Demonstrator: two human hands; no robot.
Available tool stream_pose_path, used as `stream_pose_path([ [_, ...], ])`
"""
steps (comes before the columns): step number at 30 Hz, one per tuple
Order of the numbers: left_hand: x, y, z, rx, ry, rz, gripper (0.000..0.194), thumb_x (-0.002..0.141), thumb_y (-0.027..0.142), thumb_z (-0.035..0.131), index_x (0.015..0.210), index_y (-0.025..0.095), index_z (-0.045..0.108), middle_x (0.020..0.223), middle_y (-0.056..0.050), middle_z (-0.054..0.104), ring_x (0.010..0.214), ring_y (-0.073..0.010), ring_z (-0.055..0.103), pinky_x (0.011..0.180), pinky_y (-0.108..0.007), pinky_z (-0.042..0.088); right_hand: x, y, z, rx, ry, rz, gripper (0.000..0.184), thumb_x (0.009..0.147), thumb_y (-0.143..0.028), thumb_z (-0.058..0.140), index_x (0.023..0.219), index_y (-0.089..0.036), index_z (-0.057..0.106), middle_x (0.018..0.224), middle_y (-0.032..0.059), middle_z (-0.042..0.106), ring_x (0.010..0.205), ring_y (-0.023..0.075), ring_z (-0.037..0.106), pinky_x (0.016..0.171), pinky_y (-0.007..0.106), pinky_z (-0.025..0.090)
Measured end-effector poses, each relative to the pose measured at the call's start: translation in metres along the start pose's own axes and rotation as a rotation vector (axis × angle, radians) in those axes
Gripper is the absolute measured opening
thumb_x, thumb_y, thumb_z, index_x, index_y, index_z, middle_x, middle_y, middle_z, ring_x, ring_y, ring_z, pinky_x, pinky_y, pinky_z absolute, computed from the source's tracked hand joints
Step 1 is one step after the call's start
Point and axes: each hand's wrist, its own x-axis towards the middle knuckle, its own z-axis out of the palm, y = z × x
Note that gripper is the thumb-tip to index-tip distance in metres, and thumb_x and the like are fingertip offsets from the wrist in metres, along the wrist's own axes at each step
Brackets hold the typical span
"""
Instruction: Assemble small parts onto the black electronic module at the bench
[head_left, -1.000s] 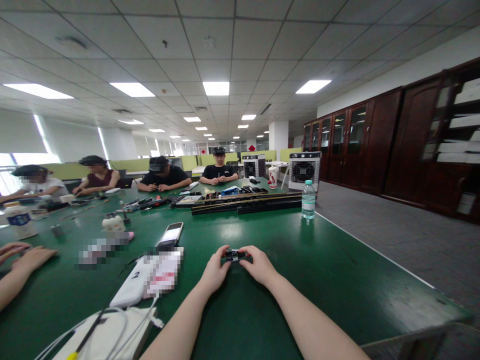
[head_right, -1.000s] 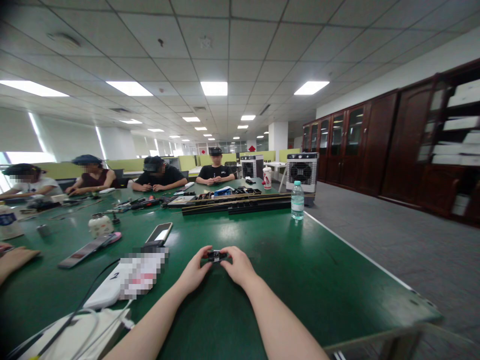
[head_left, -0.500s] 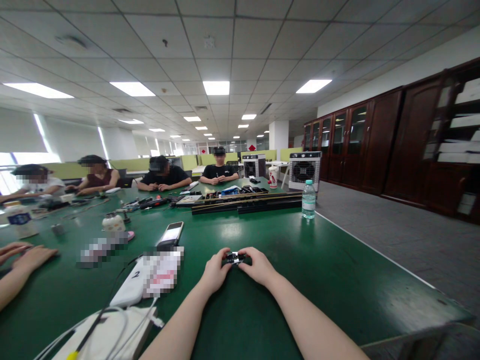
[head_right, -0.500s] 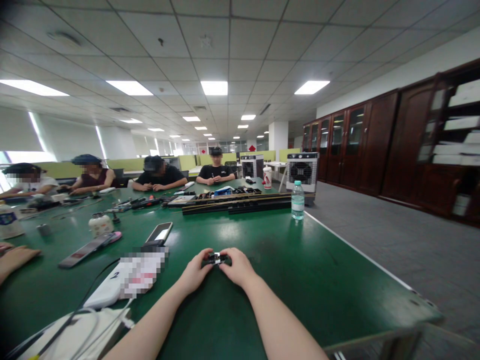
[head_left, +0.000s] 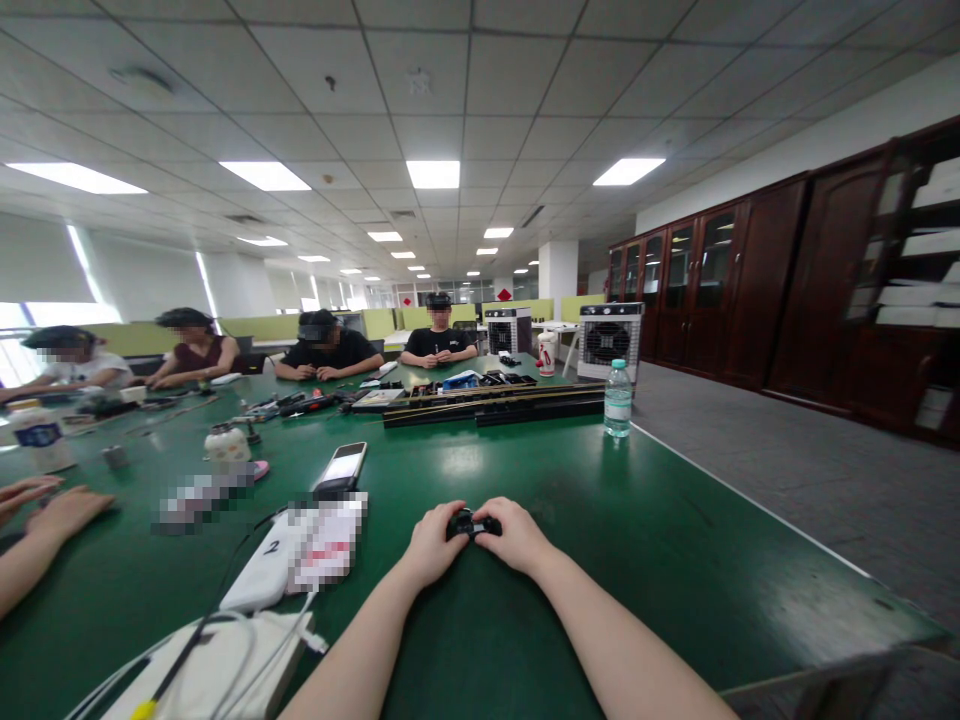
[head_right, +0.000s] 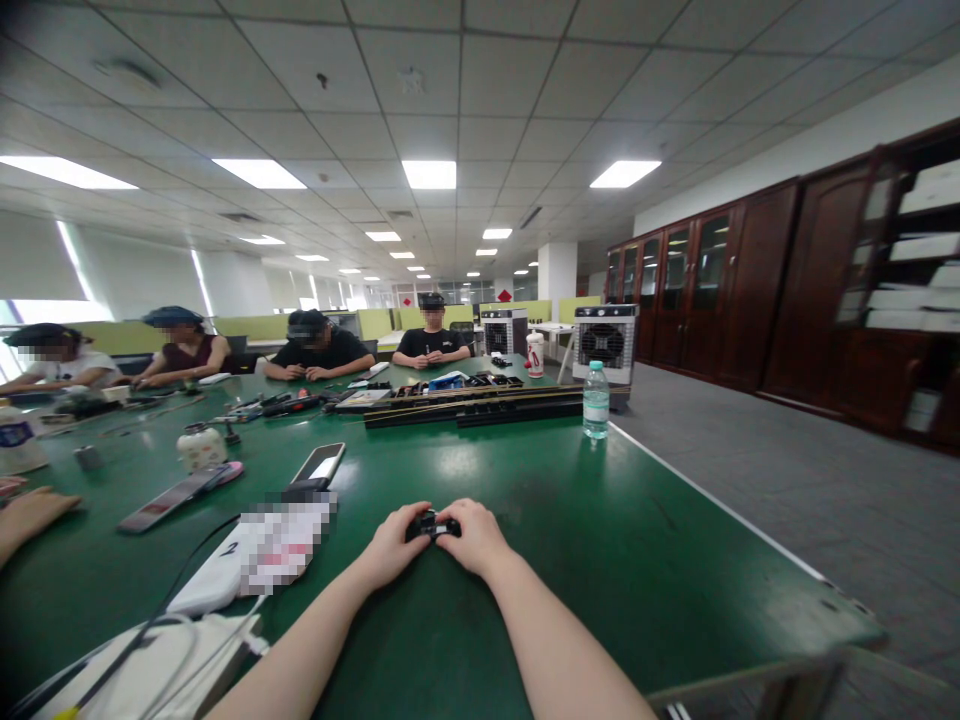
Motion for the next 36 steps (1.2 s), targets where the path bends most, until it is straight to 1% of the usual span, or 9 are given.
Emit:
stream_pose_path([
  [3,0.0,-0.002,0.001,-0.032,0.005,-0.005,0.05,0.07,0.019,0.06,0.119,0.02,0.053,0.117,-0.007,0.061,0.109,-0.0228,0.054,0.097,-0.036,0.039,0.0,0.0,0.001,-0.029,-0.008,0.006,0.023,0.067,-0.019,0.066,0.089,-0.026,0.068,0.1,0.0025,0.064,0.096,0.0199,0.057,0.09,0.035,0.041],
  [9,0.0,-0.002,0.002,-0.029,0.015,0.001,0.041,0.071,0.018,0.06,0.112,0.018,0.058,0.114,-0.008,0.063,0.107,-0.0222,0.056,0.096,-0.035,0.04,0.0,-0.002,0.0,-0.077,-0.024,-0.009,0.021,0.07,-0.019,0.065,0.089,-0.025,0.068,0.101,0.0033,0.064,0.097,0.0206,0.055,0.089,0.036,0.041],
  [15,0.0,-0.002,0.001,-0.042,0.006,0.009,0.045,0.068,0.015,0.06,0.113,0.021,0.057,0.115,-0.006,0.062,0.108,-0.0216,0.056,0.097,-0.034,0.04,0.0,-0.001,0.0,-0.109,-0.027,-0.019,0.02,0.071,-0.021,0.064,0.09,-0.025,0.067,0.104,0.0035,0.063,0.099,0.021,0.055,0.09,0.036,0.04],
  [20,0.0,-0.002,0.002,-0.034,0.004,0.009,0.043,0.069,0.016,0.059,0.112,0.022,0.058,0.115,-0.005,0.063,0.107,-0.0217,0.056,0.096,-0.035,0.04,0.0,0.0,0.0,-0.102,-0.018,-0.028,0.019,0.071,-0.021,0.065,0.089,-0.027,0.067,0.103,0.0023,0.064,0.098,0.0204,0.055,0.09,0.036,0.04],
  [31,0.0,0.0,0.0,0.005,-0.014,0.004,0.043,0.071,0.017,0.058,0.114,0.018,0.057,0.116,-0.009,0.062,0.108,-0.0235,0.056,0.096,-0.037,0.04,0.001,-0.004,-0.005,-0.073,-0.016,-0.023,0.019,0.072,-0.02,0.063,0.089,-0.026,0.067,0.104,0.0024,0.064,0.1,0.0207,0.054,0.091,0.036,0.039],
  [36,-0.001,0.001,0.0,0.002,-0.027,-0.011,0.044,0.072,0.017,0.058,0.115,0.018,0.056,0.116,-0.008,0.062,0.108,-0.0233,0.056,0.096,-0.036,0.04,0.002,-0.004,-0.011,-0.047,0.013,0.0,0.017,0.074,-0.02,0.06,0.089,-0.025,0.067,0.099,0.002,0.066,0.098,0.0206,0.055,0.09,0.036,0.04],
])
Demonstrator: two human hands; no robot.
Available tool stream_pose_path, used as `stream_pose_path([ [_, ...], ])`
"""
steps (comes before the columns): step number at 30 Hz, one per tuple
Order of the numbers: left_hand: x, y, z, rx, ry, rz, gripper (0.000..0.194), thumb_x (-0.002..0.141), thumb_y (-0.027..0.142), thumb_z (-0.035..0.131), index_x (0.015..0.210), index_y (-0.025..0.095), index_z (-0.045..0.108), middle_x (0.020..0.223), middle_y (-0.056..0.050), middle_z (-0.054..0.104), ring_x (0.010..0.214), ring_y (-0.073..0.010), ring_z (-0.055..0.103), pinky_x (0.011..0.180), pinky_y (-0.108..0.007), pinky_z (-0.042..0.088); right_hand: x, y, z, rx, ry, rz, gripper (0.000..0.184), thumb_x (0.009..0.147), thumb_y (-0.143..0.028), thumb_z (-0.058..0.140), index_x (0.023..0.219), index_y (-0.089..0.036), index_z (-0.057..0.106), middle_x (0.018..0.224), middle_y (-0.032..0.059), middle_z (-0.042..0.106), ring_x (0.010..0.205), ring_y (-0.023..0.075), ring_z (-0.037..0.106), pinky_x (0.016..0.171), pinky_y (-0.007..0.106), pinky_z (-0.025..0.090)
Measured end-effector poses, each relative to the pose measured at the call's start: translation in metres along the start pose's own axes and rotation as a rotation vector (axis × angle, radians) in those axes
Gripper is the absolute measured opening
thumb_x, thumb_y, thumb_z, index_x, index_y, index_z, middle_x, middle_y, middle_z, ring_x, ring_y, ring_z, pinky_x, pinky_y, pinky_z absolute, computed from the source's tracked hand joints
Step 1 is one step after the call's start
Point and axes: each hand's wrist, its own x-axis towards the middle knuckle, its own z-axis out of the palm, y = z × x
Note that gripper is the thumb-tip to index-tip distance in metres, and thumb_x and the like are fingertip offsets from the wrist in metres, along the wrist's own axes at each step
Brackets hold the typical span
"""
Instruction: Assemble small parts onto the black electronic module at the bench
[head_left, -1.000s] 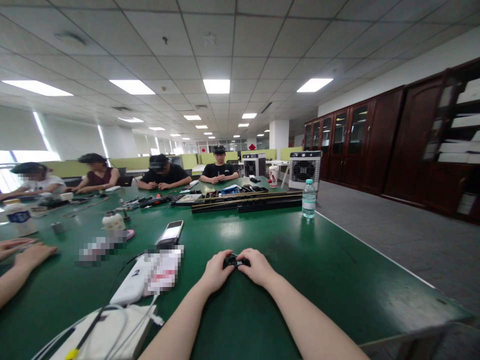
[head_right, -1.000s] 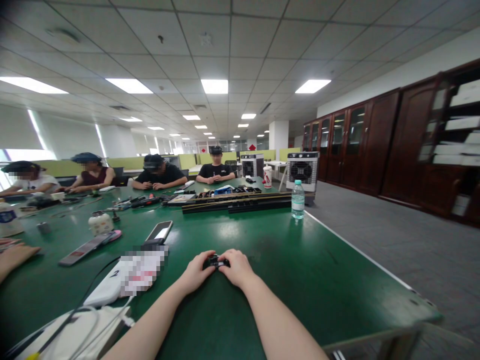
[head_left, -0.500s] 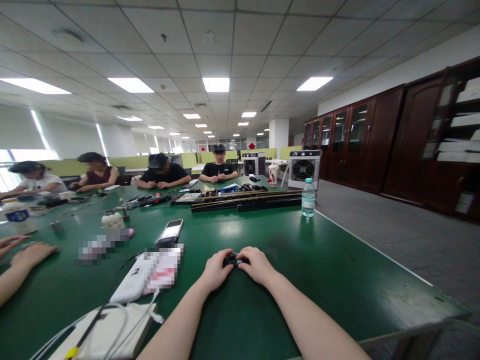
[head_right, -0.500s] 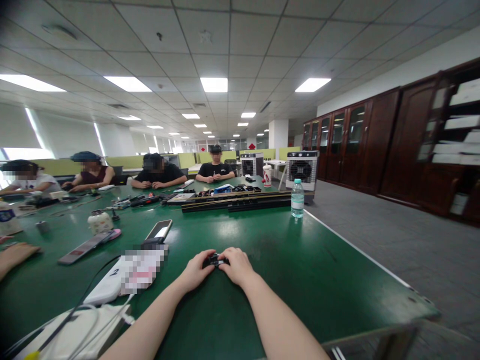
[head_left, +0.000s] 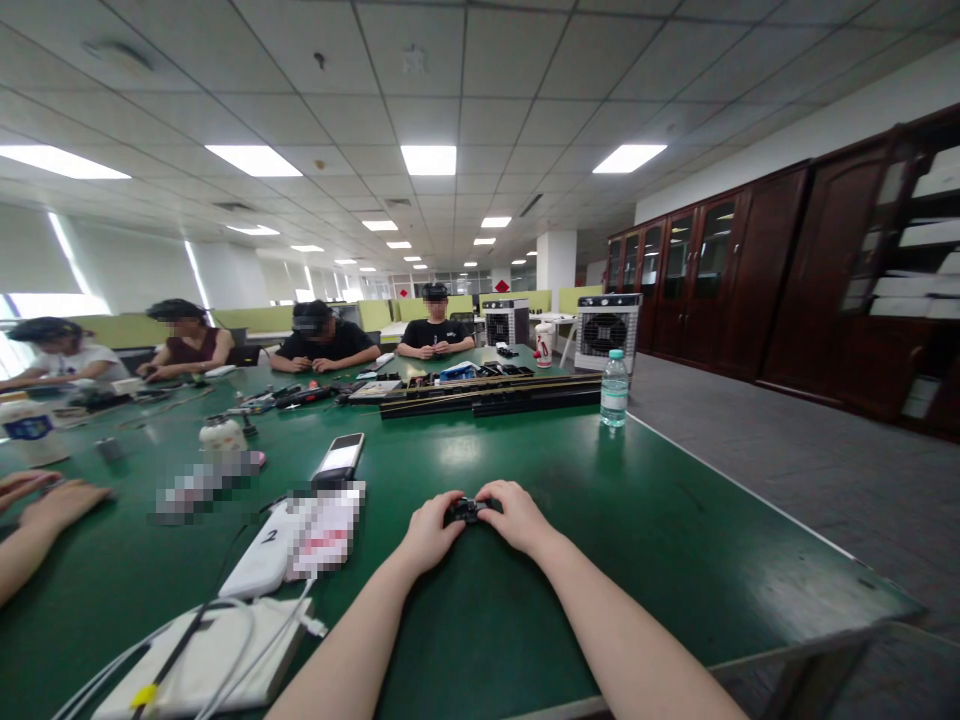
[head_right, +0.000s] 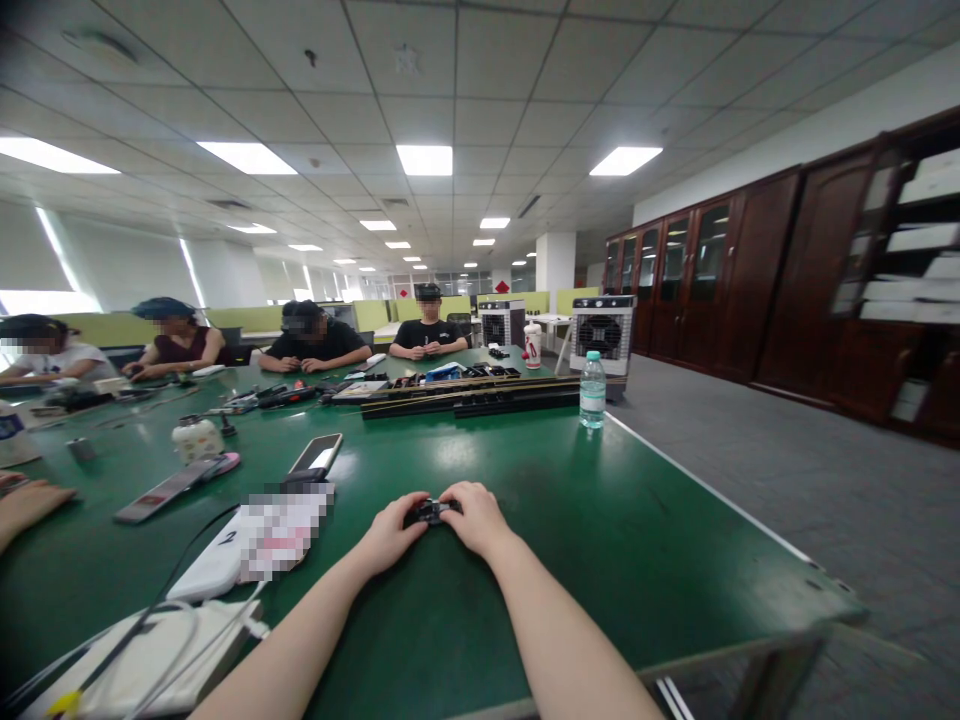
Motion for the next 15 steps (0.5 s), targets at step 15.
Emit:
stream_pose_path([
  [15,0.001,0.0,0.0,0.039,-0.046,-0.007,0.045,0.075,0.017,0.057,0.119,0.019,0.052,0.119,-0.007,0.061,0.11,-0.0201,0.055,0.098,-0.031,0.039,0.006,0.012,-0.012,0.092,0.247,0.093,0.023,0.076,-0.021,0.055,0.097,-0.022,0.065,0.101,0.0038,0.068,0.097,0.0211,0.059,0.09,0.037,0.044],
])
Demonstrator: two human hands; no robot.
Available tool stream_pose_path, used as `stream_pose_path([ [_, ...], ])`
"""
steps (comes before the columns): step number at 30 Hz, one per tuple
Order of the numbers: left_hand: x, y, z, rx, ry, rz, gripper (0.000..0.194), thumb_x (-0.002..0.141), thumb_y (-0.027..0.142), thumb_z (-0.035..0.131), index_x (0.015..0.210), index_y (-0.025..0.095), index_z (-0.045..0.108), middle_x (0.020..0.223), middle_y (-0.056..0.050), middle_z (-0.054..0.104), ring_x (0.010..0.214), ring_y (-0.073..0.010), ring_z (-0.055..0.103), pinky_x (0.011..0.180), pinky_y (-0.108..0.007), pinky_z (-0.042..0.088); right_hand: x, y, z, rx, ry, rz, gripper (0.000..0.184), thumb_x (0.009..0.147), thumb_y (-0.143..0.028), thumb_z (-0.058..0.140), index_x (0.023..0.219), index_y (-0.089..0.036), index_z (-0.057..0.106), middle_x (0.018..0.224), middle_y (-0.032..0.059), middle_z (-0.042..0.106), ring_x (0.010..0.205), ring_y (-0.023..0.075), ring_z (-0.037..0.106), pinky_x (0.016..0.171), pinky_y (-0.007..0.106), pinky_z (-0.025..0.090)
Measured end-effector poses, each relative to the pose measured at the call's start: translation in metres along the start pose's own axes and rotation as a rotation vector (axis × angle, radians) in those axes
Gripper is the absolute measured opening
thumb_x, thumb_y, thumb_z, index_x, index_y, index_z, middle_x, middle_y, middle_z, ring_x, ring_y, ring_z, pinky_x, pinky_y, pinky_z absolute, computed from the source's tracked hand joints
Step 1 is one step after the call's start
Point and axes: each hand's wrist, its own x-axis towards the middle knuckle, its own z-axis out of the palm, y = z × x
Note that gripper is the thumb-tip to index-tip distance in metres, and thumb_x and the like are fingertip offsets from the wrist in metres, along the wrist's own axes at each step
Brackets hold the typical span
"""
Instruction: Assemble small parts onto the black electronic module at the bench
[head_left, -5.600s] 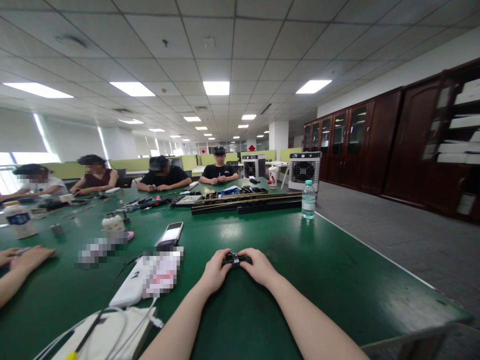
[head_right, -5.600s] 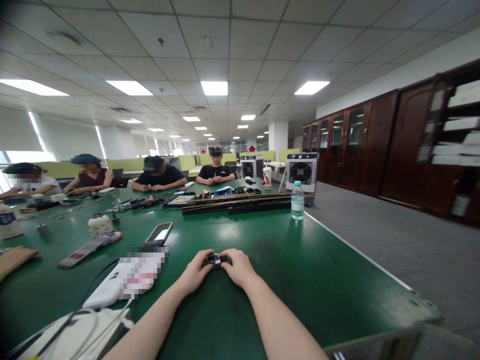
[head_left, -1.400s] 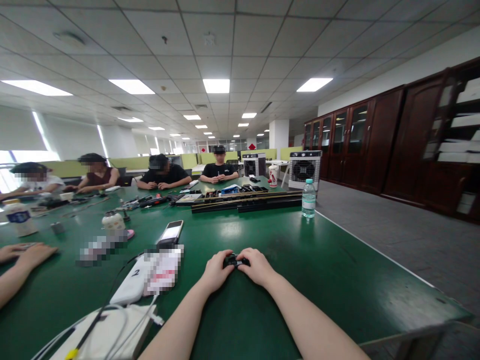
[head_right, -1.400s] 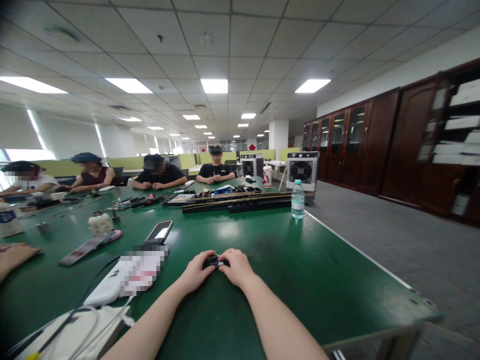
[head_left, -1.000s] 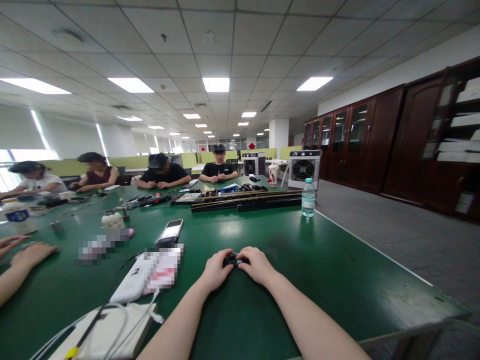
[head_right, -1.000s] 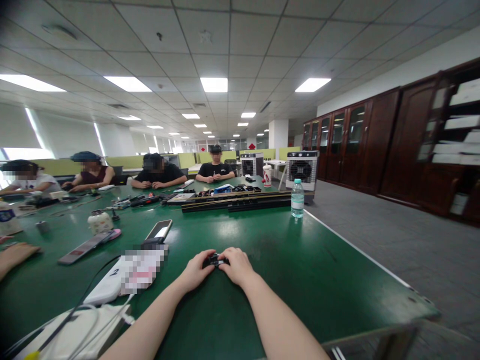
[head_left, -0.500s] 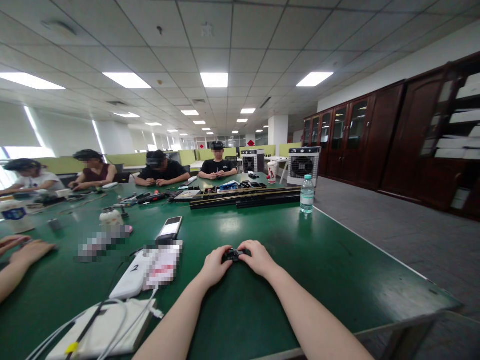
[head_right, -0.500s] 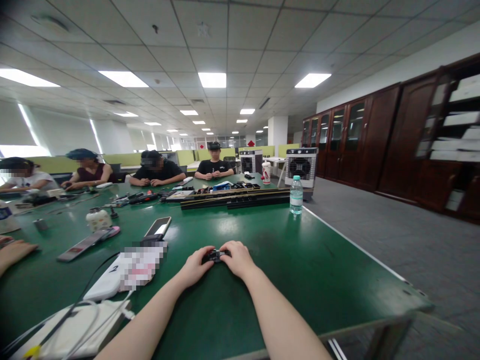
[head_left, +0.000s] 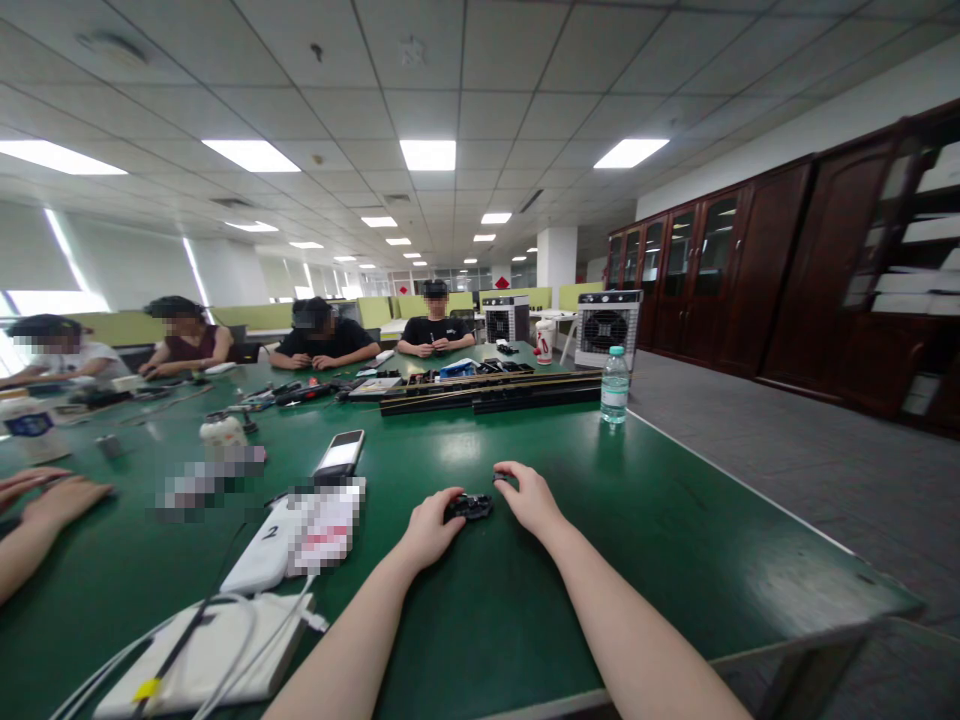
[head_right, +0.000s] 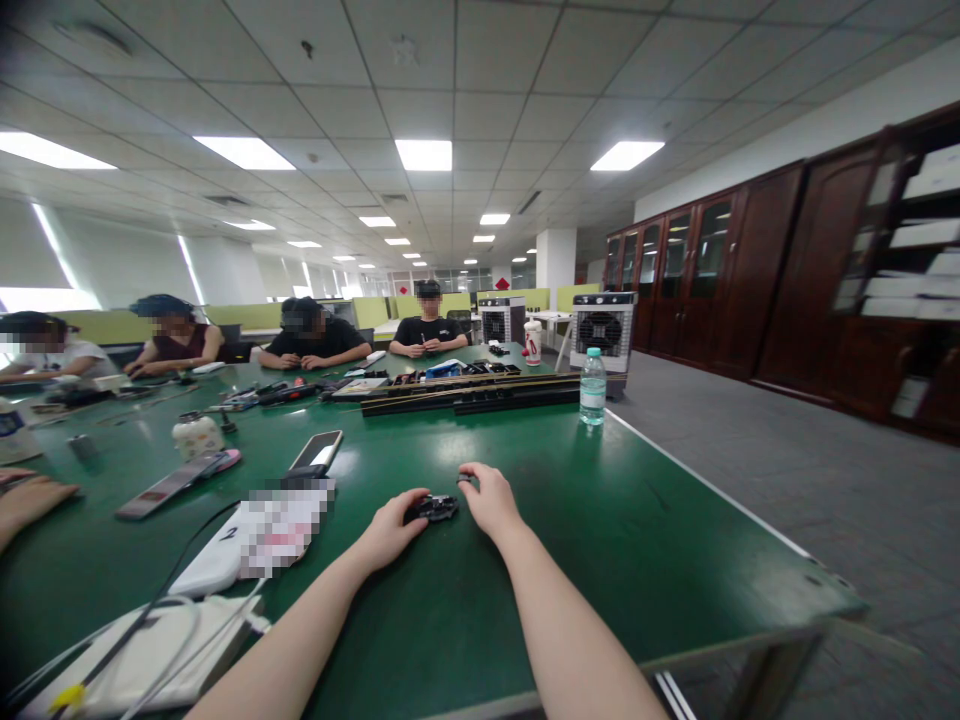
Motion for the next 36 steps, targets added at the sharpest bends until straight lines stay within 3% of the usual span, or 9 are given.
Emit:
stream_pose_path([
  [14,-0.0011,0.0029,-0.0028,-0.001,-0.01,-0.008,0.045,0.076,0.018,0.056,0.12,0.019,0.051,0.118,-0.007,0.061,0.11,-0.0207,0.055,0.097,-0.033,0.039,0.0059,0.0093,-0.0041,0.073,0.218,-0.022,0.023,0.076,-0.025,0.053,0.095,-0.022,0.065,0.095,0.0042,0.068,0.089,0.0204,0.061,0.085,0.037,0.047],
  [36,-0.0011,0.0045,-0.0033,0.008,-0.012,-0.02,0.046,0.075,0.016,0.057,0.12,0.02,0.052,0.116,-0.005,0.063,0.109,-0.02,0.056,0.096,-0.031,0.04,0.0053,0.0037,-0.0093,0.028,0.311,-0.114,0.023,0.079,-0.027,0.052,0.097,-0.021,0.064,0.097,0.0067,0.067,0.091,0.0211,0.06,0.085,0.038,0.047],
])
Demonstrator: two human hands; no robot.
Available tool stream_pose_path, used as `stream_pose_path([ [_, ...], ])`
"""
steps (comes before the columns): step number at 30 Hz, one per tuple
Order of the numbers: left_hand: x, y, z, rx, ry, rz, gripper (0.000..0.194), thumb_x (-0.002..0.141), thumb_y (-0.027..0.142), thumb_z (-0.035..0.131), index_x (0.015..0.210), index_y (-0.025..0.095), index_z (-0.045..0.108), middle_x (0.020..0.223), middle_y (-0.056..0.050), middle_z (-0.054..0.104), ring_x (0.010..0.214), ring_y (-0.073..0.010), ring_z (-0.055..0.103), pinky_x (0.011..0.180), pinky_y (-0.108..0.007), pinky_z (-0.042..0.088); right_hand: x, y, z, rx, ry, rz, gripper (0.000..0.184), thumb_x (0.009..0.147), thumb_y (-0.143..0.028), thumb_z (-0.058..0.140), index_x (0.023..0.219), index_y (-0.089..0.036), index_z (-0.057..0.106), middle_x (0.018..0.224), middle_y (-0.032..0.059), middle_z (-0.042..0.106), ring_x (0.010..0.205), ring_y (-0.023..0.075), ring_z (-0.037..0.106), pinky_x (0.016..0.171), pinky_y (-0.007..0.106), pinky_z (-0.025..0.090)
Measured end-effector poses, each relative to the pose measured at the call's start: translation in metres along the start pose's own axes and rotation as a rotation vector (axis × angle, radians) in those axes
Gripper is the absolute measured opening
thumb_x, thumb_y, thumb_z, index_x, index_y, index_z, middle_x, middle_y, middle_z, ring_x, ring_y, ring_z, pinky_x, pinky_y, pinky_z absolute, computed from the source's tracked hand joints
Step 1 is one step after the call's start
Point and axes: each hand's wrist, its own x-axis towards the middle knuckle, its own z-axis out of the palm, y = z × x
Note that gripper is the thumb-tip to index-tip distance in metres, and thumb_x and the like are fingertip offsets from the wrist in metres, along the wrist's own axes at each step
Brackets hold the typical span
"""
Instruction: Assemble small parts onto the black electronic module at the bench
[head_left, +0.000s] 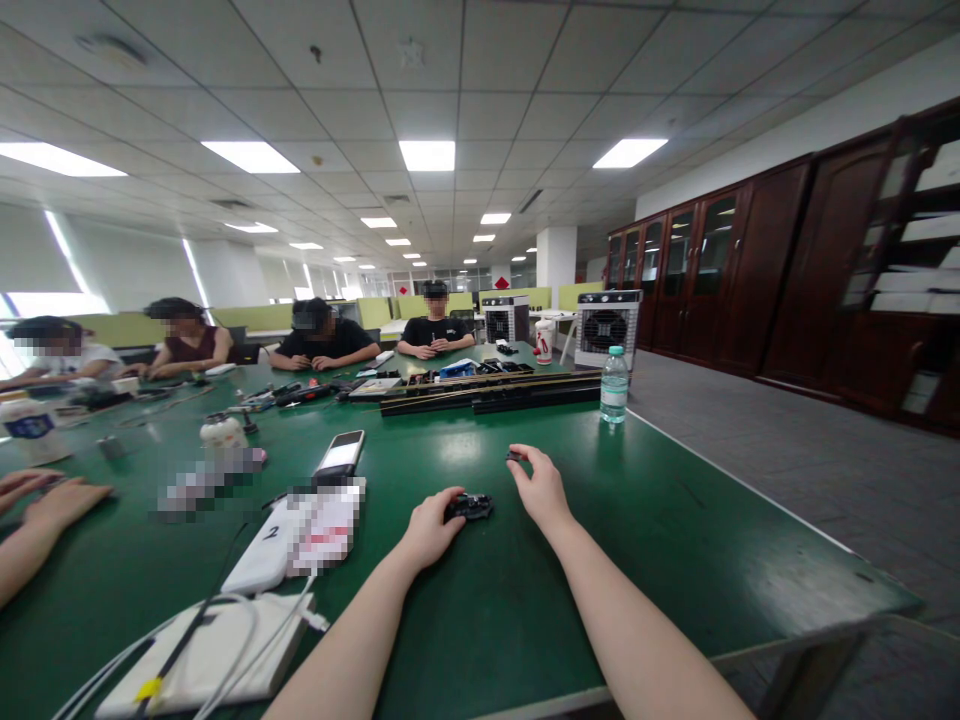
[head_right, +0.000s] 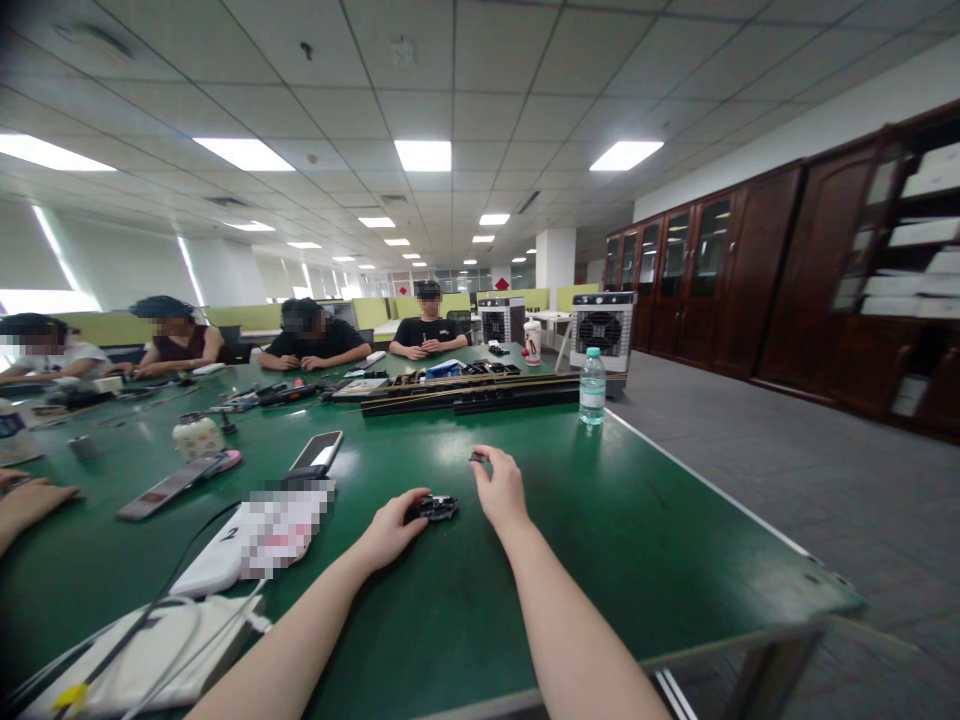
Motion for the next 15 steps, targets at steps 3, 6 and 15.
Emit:
stream_pose_path([
  [3,-0.0006,0.0003,-0.0001,0.003,0.001,-0.001,0.045,0.075,0.017,0.057,0.12,0.021,0.052,0.115,-0.005,0.063,0.108,-0.0202,0.056,0.096,-0.032,0.04,-0.0006,-0.0004,0.0,-0.007,-0.004,0.003,0.023,0.079,-0.028,0.052,0.097,-0.02,0.064,0.097,0.0069,0.067,0.092,0.0212,0.06,0.085,0.037,0.046],
  [6,-0.0011,0.0001,0.0,0.012,0.007,-0.002,0.045,0.076,0.018,0.056,0.12,0.021,0.051,0.114,-0.005,0.063,0.108,-0.0203,0.056,0.096,-0.032,0.04,-0.0013,-0.0008,0.0,-0.017,-0.019,0.015,0.023,0.079,-0.027,0.052,0.098,-0.021,0.064,0.096,0.0066,0.067,0.093,0.0215,0.06,0.086,0.038,0.046],
  [15,-0.0002,-0.0043,0.0053,0.059,0.036,0.015,0.045,0.076,0.02,0.056,0.121,0.021,0.051,0.111,-0.005,0.064,0.105,-0.0198,0.057,0.093,-0.031,0.041,-0.0045,0.001,0.0031,-0.034,-0.055,0.04,0.024,0.078,-0.029,0.054,0.098,-0.02,0.064,0.097,0.0063,0.068,0.094,0.0213,0.06,0.086,0.037,0.046],
])
